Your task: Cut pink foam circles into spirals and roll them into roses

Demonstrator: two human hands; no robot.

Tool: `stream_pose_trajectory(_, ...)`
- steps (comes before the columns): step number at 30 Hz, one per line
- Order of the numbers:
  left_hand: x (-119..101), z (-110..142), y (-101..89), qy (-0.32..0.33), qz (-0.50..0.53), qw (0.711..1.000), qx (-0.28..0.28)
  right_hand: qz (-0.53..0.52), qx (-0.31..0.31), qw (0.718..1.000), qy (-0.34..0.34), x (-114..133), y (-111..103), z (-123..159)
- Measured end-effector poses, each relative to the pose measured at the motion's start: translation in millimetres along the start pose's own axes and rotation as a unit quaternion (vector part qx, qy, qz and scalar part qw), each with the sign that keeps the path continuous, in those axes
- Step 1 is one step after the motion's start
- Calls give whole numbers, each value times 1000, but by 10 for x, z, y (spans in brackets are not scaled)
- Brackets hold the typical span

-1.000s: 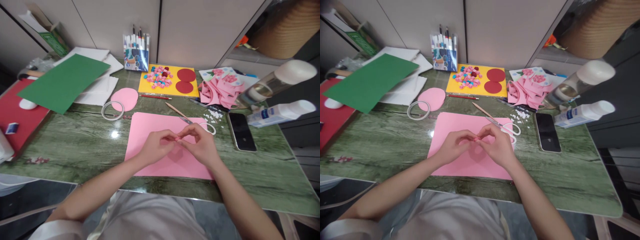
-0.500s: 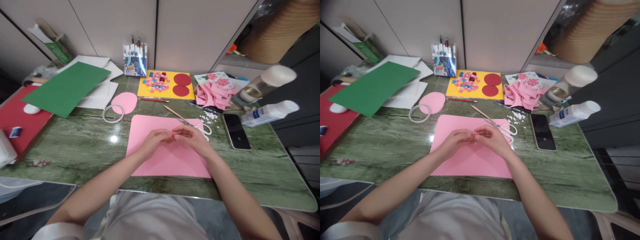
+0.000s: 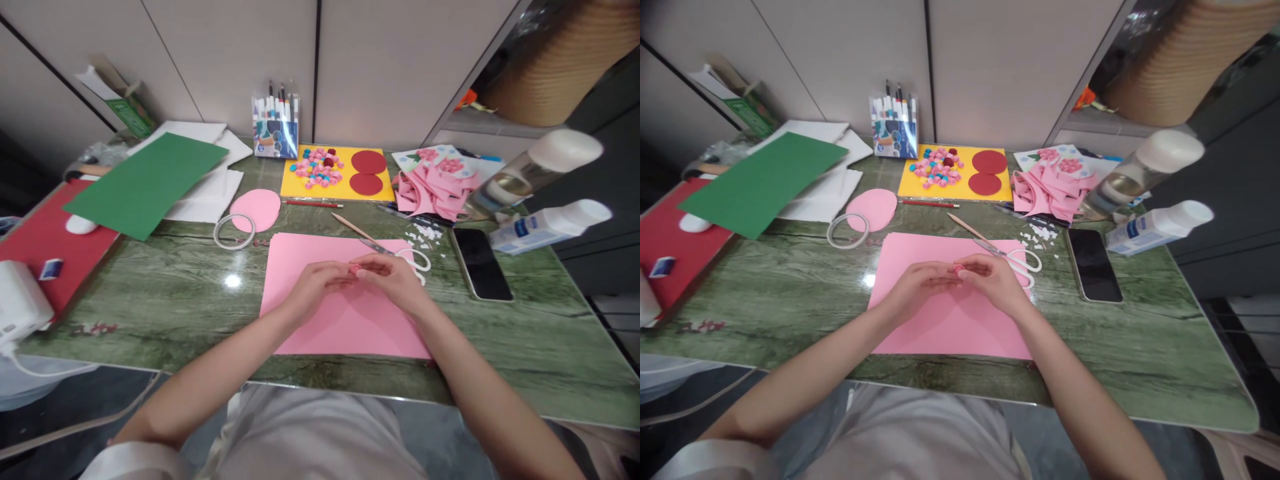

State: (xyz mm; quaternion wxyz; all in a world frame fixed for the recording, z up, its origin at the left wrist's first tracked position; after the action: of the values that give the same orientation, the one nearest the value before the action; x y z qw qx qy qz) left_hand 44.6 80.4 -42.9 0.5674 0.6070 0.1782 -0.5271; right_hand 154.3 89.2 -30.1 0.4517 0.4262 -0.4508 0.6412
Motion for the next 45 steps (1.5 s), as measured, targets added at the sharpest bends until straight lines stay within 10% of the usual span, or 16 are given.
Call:
stream_pose_trajectory(22,-31,-35,-23,14,-1,1000,-25,-64,-23,998,-11,92,54,-1)
stream_pose_trajectory(45,54,-19,-51,-33,-42,999,3,86,-3,996,-36,113,97,17)
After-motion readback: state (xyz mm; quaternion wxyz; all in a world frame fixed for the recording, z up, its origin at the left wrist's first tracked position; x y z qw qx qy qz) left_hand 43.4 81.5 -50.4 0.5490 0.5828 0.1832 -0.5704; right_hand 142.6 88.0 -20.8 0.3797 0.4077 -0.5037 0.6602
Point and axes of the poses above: each hand's wrist, its own z-axis away from the middle knuckle, its own y-axis out of the palm, x = y × z, the point moved 10 cm from there along -z, towards the middle knuckle, and after that the axes turned 10 degrees about y, right-handed, at the moved point
